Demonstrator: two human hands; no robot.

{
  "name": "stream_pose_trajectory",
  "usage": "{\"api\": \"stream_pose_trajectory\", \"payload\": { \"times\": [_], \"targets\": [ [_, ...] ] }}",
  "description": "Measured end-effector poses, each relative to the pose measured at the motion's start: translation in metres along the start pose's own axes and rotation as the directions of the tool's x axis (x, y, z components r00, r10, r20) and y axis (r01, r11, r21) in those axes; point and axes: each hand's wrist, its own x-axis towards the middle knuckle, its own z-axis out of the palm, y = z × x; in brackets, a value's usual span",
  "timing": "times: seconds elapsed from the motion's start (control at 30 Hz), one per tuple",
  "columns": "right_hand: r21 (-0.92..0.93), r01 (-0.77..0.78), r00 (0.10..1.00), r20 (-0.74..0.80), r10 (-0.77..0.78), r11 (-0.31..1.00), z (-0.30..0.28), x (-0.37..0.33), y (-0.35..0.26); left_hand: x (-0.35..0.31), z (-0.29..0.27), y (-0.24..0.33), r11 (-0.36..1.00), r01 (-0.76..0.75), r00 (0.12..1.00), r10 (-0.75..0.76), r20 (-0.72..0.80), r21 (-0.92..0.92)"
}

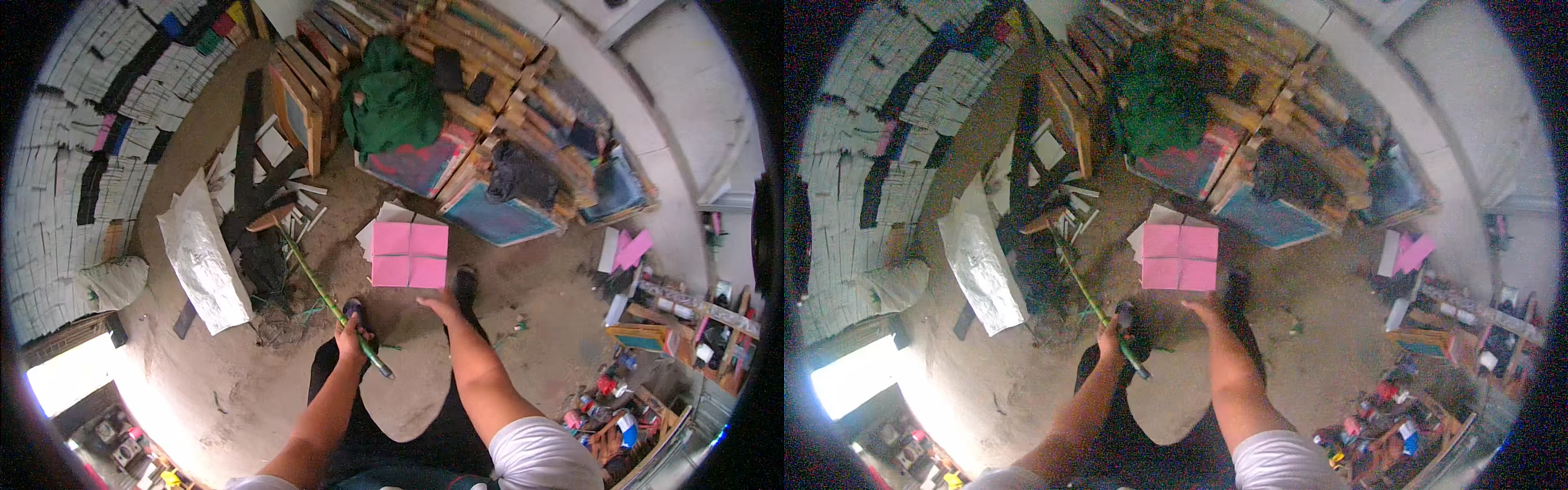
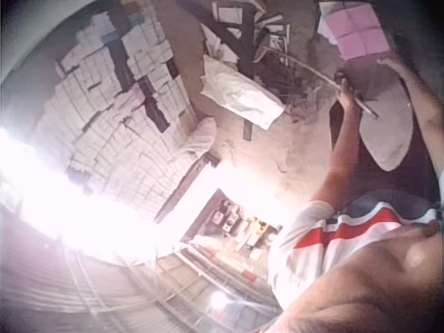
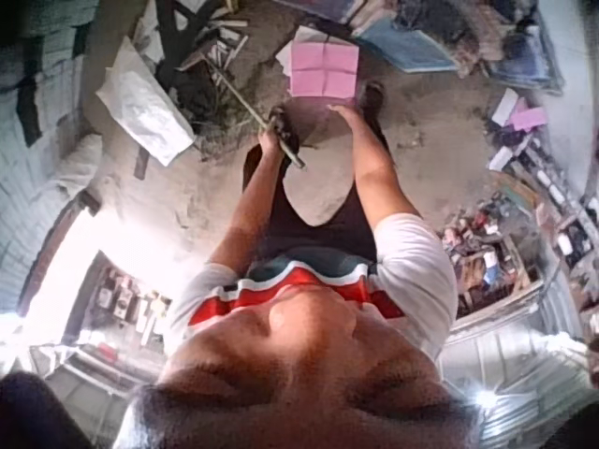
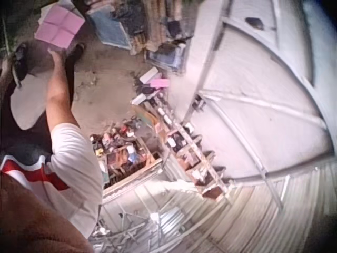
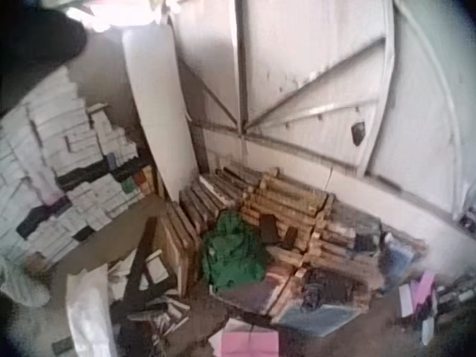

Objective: The person sweeps debris on a concrete floor using a broom, gathering small pieces into a pile. They then use a white sack to collect the swept debris, lifting and moving the sack to a different location.

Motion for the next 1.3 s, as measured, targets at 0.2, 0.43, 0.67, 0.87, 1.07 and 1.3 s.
{"api": "stream_pose_trajectory", "payload": {
  "times": [0.2,0.43,0.67,0.87,1.07,1.3],
  "targets": [
    [-0.064,0.035,0.898,-0.437,-0.06,0.997,0.038,0.177,0.06,0.103,0.045,-0.079,0.984,-0.173,0.981,0.167,-0.103,-0.048],
    [0.472,0.021,0.985,-0.162,0.063,0.882,0.077,0.246,0.119,0.18,0.033,-0.162,0.978,-0.207,0.967,0.198,-0.159,-0.041],
    [0.208,-0.012,0.865,-0.488,0.114,0.978,0.092,0.227,0.086,0.217,0.038,-0.179,0.989,0.139,0.983,-0.144,-0.111,-0.054],
    [-0.592,0.458,0.579,-0.368,-0.728,0.663,-0.005,0.206,-0.071,0.298,0.036,-0.236,0.985,0.051,0.995,-0.035,-0.094,0.166],
    [-0.603,0.479,0.819,0.047,-0.571,0.637,-0.036,0.278,-0.113,0.349,0.074,-0.255,0.98,0.194,0.971,-0.199,-0.133,-0.05],
    [-0.489,0.344,0.923,0.021,-0.384,0.801,-0.014,0.298,-0.075,0.336,0.091,-0.245,0.982,0.156,0.98,-0.167,-0.105,-0.107]
  ]
}}
